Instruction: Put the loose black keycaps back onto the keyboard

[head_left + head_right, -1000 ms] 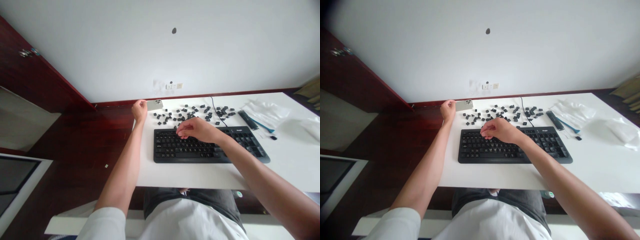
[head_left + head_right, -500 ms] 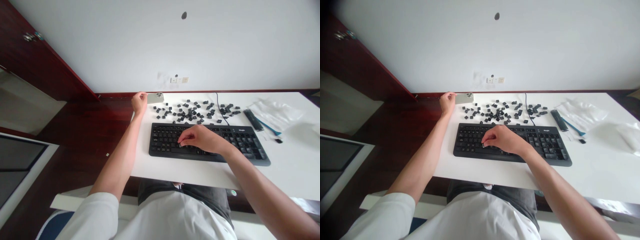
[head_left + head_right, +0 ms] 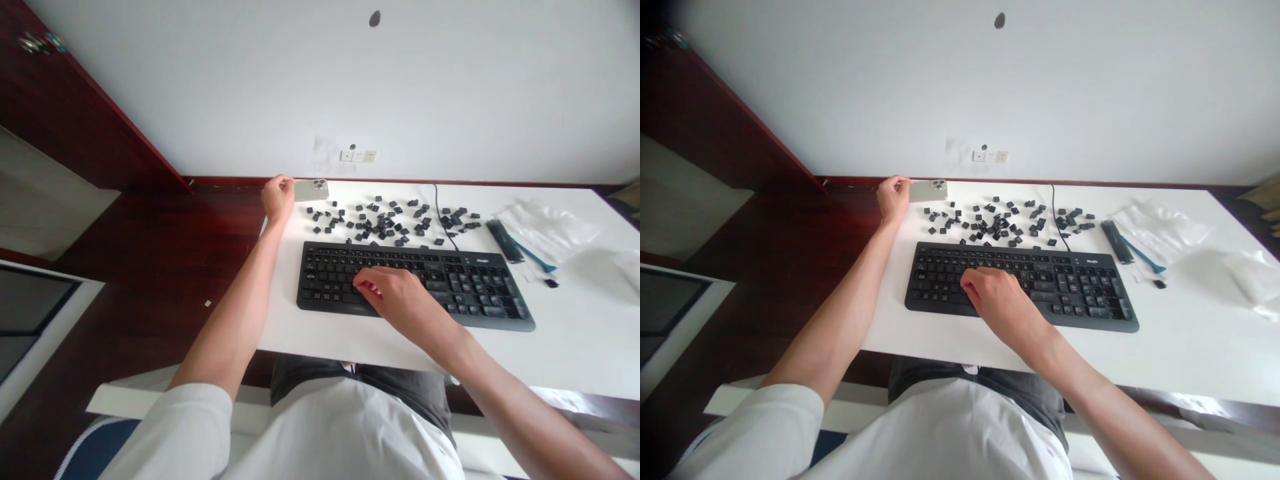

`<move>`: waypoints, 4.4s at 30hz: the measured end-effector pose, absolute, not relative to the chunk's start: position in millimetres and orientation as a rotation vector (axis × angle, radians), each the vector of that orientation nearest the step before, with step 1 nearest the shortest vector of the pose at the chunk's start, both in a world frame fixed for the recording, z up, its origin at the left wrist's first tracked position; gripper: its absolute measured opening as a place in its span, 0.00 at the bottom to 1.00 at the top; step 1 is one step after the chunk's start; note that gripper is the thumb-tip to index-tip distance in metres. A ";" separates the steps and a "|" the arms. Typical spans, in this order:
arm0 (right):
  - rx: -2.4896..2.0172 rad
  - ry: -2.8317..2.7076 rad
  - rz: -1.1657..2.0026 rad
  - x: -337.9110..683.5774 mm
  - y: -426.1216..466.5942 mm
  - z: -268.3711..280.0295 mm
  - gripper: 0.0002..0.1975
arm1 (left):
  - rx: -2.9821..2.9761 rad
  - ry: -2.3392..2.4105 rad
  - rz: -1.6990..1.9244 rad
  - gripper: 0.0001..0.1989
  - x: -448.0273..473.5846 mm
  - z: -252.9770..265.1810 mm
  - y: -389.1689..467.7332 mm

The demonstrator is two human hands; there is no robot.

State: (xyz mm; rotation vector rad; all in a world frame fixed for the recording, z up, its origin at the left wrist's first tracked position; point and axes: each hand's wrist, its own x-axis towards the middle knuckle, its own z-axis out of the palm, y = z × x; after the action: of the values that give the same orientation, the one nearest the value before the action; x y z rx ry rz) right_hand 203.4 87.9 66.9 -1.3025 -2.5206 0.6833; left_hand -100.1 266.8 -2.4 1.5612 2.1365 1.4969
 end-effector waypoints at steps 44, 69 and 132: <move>-1.246 -2.801 0.467 198.3 87.4 80.3 0.12 | 1.584 2.070 1.541 0.13 -101.8 -5.6 269.4; -1.184 -3.140 0.281 177.6 105.8 96.5 0.13 | 1.574 2.080 1.525 0.12 -98.7 -0.8 262.2; -1.735 -2.279 0.406 386.8 251.0 77.6 0.10 | 1.596 2.134 1.617 0.12 -104.5 2.7 262.7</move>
State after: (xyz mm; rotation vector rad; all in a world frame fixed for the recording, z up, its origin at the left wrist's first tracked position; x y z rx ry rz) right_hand 386.8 251.0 77.6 -1.7349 -2.2785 0.4055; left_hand -104.5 262.7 2.7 1.5957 2.1340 1.6168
